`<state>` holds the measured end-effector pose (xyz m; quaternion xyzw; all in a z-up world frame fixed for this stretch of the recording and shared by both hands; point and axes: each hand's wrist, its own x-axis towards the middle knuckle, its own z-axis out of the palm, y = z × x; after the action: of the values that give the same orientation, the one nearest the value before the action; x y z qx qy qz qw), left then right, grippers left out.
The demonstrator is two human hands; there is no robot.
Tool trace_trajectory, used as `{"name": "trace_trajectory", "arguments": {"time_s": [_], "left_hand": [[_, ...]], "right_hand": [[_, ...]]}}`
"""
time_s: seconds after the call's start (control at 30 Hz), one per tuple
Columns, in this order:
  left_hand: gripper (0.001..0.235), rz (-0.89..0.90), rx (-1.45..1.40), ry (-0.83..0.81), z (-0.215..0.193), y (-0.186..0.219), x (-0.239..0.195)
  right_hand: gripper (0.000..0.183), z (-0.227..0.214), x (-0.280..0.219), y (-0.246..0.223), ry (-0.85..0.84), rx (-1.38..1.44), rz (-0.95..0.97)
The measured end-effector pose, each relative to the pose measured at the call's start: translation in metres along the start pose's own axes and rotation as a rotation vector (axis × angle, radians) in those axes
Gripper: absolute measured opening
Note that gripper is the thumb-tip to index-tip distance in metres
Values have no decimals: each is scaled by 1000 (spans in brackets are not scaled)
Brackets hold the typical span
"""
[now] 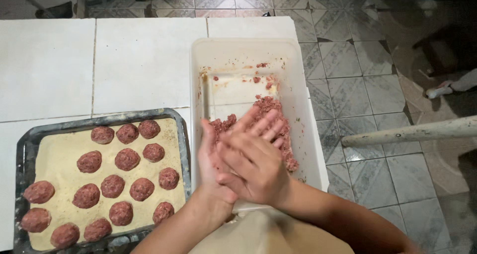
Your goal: The person repeatedly scoops ground meat from a container, rolls it into small balls between their hands, and places each ball onto a baking tray. The process continues until the tray is filled with uniformly sized meatballs.
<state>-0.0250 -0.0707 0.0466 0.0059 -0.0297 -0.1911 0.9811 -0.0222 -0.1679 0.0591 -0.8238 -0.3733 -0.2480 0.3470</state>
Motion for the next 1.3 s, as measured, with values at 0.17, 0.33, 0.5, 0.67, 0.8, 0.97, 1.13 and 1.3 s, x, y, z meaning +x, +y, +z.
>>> {"name": "trace_trajectory", "arguments": {"time_s": [0.17, 0.33, 0.5, 0.67, 0.8, 0.97, 1.13, 1.3], "left_hand": [[82, 25, -111, 101, -13, 1, -1], [75, 47, 12, 423, 9, 8, 9], [43, 139, 246, 763, 5, 21, 16], [52, 92, 500, 690, 7, 20, 12], [84, 24, 702, 555, 14, 25, 16], [95, 8, 42, -61, 1, 17, 1], [81, 133, -24, -15, -7, 21, 1], [82, 131, -88, 269, -14, 38, 25]], "right_hand": [[42, -10, 17, -3, 43, 229, -306], [58, -14, 20, 3, 113, 70, -208], [76, -28, 5, 4, -158, 215, -45], [50, -49, 15, -5, 8, 207, 158], [41, -39, 32, -12, 106, -49, 92], [61, 7, 17, -21, 28, -37, 21], [45, 10, 0, 1, 90, 217, -339], [79, -11, 59, 4, -29, -34, 86]]}}
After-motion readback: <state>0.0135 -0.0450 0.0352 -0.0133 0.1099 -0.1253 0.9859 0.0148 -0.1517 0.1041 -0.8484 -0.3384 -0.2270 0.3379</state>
